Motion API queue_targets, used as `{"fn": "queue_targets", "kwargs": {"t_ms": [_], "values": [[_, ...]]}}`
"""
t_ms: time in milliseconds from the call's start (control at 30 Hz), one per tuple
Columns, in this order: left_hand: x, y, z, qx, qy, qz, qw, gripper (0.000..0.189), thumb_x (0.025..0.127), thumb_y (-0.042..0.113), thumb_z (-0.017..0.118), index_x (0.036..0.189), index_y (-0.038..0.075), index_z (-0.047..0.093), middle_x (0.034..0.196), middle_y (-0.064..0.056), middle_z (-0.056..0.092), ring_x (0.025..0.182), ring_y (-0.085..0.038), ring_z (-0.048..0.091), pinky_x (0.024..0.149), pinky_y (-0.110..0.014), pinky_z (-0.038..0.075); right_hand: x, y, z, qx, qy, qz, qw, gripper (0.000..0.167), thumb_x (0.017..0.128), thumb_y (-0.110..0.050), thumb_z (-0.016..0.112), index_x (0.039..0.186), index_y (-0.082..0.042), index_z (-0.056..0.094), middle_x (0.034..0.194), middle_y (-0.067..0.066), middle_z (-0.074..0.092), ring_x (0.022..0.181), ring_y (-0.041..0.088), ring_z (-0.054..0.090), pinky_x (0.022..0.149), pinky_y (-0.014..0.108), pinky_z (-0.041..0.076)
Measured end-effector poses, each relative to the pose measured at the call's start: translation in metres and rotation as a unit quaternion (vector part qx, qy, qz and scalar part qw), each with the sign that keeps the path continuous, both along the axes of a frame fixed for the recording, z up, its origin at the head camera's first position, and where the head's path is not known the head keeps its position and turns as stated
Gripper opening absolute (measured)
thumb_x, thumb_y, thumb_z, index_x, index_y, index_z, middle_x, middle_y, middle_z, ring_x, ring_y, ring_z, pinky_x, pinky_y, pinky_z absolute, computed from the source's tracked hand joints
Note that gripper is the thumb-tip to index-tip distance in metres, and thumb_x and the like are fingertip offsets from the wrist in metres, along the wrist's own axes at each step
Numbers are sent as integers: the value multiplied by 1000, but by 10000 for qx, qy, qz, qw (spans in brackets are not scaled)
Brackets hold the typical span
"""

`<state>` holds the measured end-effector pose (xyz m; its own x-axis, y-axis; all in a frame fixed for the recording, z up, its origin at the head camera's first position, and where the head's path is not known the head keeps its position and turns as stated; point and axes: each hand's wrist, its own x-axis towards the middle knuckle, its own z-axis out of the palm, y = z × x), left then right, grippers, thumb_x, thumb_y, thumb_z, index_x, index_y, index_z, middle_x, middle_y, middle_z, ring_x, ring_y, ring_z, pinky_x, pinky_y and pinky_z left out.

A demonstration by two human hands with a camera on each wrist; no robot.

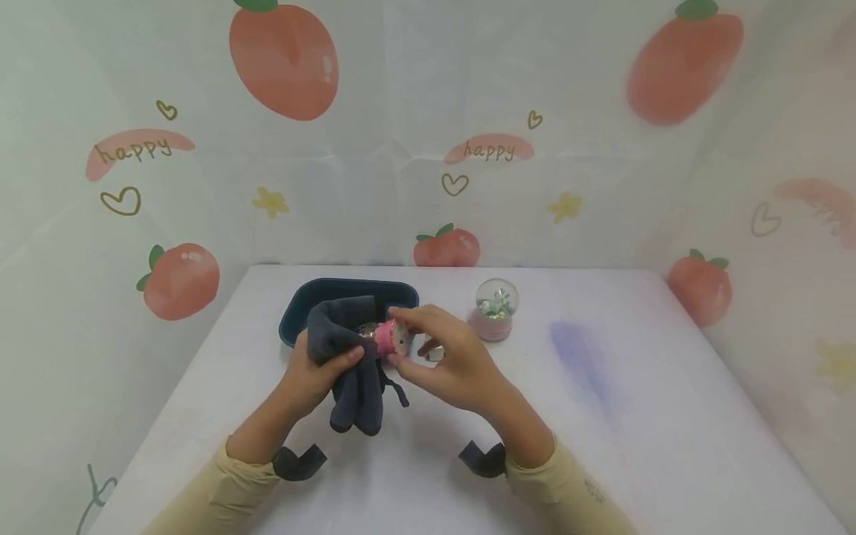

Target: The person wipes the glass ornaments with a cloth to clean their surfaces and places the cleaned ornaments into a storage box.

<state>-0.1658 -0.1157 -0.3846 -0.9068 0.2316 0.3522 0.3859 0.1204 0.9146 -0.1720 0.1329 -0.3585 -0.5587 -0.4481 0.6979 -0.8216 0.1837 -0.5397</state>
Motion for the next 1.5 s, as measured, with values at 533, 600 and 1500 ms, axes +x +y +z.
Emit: {"fn": "queue_targets", "kwargs": {"t_ms": [533,600,1500], "values": [[-1,-1,1,458,114,-168,9987,48,94,27,79,129,-1,62,115,-14,68,101,-18,71,87,-33,61,3,4,4,-62,-720,-324,9969,51,98,3,66,145,-9,54,129,8,62,104,21,73,73,30,62],[-1,-1,1,445,96,-170,9988,48,94,25,79,130,-1,61,116,-17,68,101,-18,71,87,-32,61,2,4,4,-54,-723,-337,9968,52,97,3,67,146,-7,53,126,7,63,102,18,70,72,29,60],[0,-1,-2,436,83,-333,9985,51,95,31,78,128,-3,61,111,-6,65,98,-16,68,84,-30,60,2,1,2,-99,-259,-202,9994,47,82,1,89,123,-9,69,103,1,71,79,10,58,67,26,54]]}}
